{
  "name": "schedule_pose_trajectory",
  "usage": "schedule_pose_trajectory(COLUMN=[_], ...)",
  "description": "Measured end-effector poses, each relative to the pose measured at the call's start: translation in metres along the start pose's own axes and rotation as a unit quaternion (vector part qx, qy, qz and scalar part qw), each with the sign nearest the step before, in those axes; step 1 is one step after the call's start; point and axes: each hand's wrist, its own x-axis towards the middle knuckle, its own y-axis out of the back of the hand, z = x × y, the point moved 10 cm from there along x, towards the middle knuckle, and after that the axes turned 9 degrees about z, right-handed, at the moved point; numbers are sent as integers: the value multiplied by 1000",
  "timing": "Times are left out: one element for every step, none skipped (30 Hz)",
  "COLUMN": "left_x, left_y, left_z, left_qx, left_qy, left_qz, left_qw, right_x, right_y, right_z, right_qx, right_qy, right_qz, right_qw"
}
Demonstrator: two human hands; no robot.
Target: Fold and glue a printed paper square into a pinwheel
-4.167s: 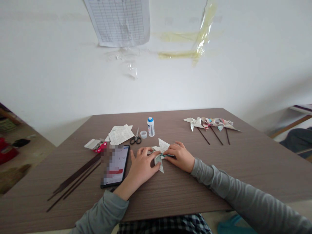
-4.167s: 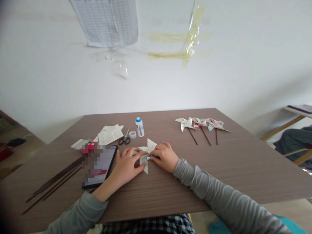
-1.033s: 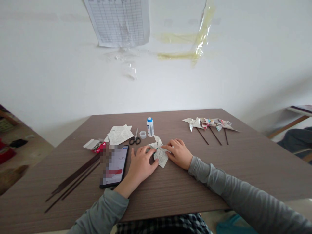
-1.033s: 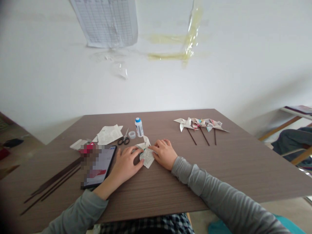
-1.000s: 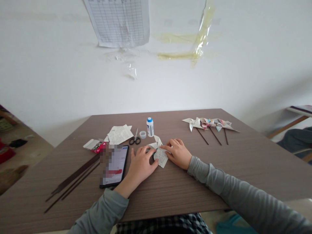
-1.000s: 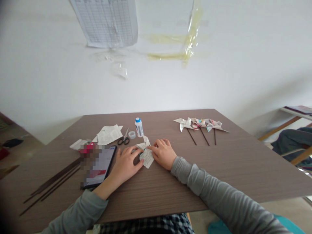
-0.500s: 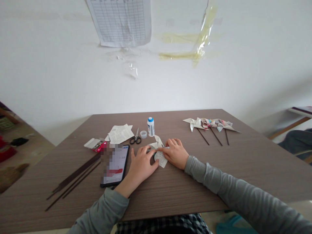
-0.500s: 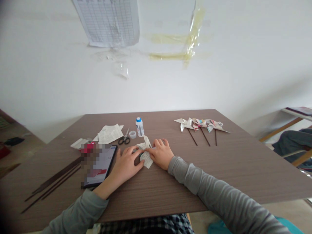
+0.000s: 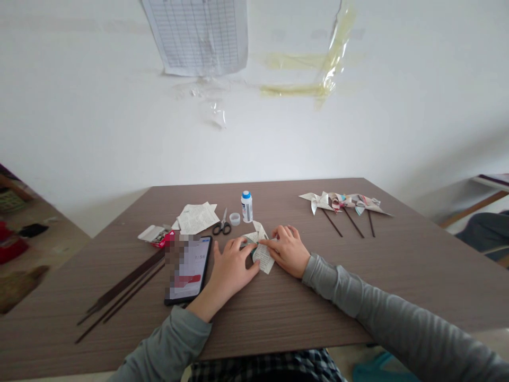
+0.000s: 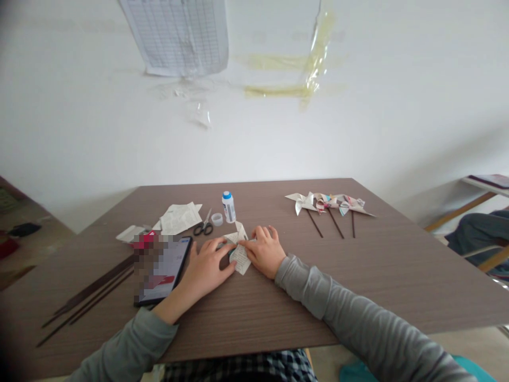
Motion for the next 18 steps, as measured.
schedule_pose_trajectory(left_x=[0, 0, 0, 0, 0, 0, 1, 1, 1, 1, 1, 1, 1, 1, 1, 1, 1, 1], left_y=[0, -1, -1, -1, -1, -2, -2, -3, -3, -4, -5, -6, -6, -6, -6, -5, -5, -4], left_z=[0, 0, 0, 0, -1, -1, -1, -2, -2, -3, -3, -4, -4, -4, -4, -4, -3, -3], left_qx=[0, 1, 0, -1, -2, -4, -5, -6, -7, -8, -7, -7, -6, -6, -7, -7, -6, -4], left_qy=[1, 1, 2, 2, 1, 1, 0, -1, -2, -3, -3, -3, -3, -3, -2, -2, -2, -1], left_qz=[-2, -4, -4, -3, 0, 4, 7, 10, 12, 13, 14, 14, 14, 15, 15, 16, 17, 16], left_qw=[1000, 1000, 1000, 1000, 1000, 1000, 1000, 1000, 1000, 1000, 1000, 1000, 1000, 1000, 1000, 1000, 1000, 1000], right_x=[0, 0, 0, 0, -1, 0, 0, 0, 1, 2, 2, 3, 3, 3, 3, 3, 3, 2], right_y=[1, 1, 1, 1, 0, 0, -1, -1, -2, -2, -2, -3, -3, -4, -4, -5, -4, -4], right_z=[0, 0, 0, -1, -1, -1, 0, 0, 1, 1, 1, 2, 2, 2, 2, 3, 3, 2], right_qx=[-1, -2, -4, -5, -7, -10, -13, -16, -19, -20, -21, -20, -17, -14, -12, -10, -10, -11], right_qy=[0, 1, 2, 1, -2, -7, -13, -20, -25, -30, -33, -35, -36, -36, -35, -34, -32, -29], right_qz=[5, 8, 8, 5, 0, -6, -10, -15, -19, -23, -27, -31, -36, -40, -43, -45, -45, -42], right_qw=[1000, 1000, 1000, 1000, 1000, 1000, 1000, 1000, 999, 999, 999, 999, 999, 998, 998, 998, 998, 999])
